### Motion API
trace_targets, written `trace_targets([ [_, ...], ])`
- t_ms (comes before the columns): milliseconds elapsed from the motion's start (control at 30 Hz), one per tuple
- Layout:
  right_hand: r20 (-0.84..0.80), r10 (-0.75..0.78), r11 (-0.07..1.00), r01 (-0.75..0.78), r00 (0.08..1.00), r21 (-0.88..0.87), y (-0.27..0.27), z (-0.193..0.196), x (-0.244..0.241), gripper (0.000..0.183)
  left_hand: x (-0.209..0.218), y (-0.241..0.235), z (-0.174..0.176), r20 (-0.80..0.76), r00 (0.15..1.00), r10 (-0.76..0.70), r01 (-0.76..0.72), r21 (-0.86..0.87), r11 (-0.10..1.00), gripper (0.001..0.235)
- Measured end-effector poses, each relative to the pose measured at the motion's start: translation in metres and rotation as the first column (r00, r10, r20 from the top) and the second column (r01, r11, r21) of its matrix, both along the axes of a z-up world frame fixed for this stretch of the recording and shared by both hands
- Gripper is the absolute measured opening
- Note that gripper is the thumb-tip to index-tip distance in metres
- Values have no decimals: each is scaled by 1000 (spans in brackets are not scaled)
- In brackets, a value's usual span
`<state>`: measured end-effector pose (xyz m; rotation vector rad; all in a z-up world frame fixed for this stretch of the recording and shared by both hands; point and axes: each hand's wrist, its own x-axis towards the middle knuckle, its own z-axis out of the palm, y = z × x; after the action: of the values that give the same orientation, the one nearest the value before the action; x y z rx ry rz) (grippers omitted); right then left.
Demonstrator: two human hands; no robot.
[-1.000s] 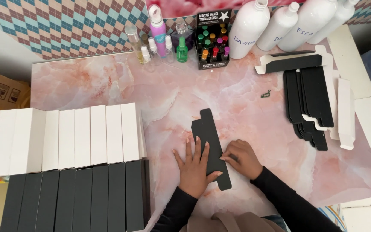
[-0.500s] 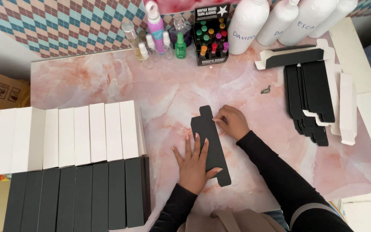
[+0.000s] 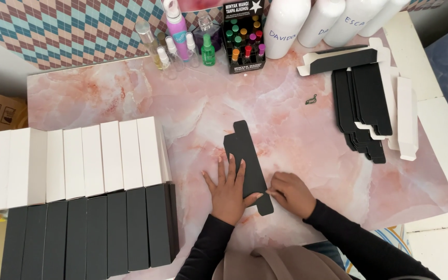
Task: Assembling black and white cardboard perfume boxes by folding flat templates along pre-scored lines.
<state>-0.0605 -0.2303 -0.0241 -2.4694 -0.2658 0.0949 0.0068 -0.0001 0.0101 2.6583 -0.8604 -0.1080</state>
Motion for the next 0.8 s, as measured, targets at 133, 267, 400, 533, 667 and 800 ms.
trace_targets([
  [133, 17, 11, 1000, -11, 1000, 18, 1, 1, -23, 19, -1, 1, 0, 9, 1000, -4, 4, -20, 1000, 102],
  [267, 21, -56, 981, 51, 998, 186, 5, 13, -24, 17, 0, 5, 9, -65, 998, -26, 25, -3, 1000, 103],
  [400, 88, -174, 964, 152, 981, 217, 13, 10, -8, 17, 1, 6, 7, -125, 992, -21, 16, -36, 999, 115],
  [533, 185, -124, 988, 103, 975, 115, 30, 12, 34, 15, 1, 5, 3, -123, 992, -8, 7, -9, 1000, 118],
  [667, 173, -139, 986, 120, 975, 116, 40, 11, 85, 15, 2, 4, 9, -178, 984, -11, 14, 14, 1000, 120],
  [800, 172, -234, 972, 224, 957, 77, 41, 7, 133, 16, 3, 5, 14, -193, 981, -20, 22, 9, 1000, 119],
])
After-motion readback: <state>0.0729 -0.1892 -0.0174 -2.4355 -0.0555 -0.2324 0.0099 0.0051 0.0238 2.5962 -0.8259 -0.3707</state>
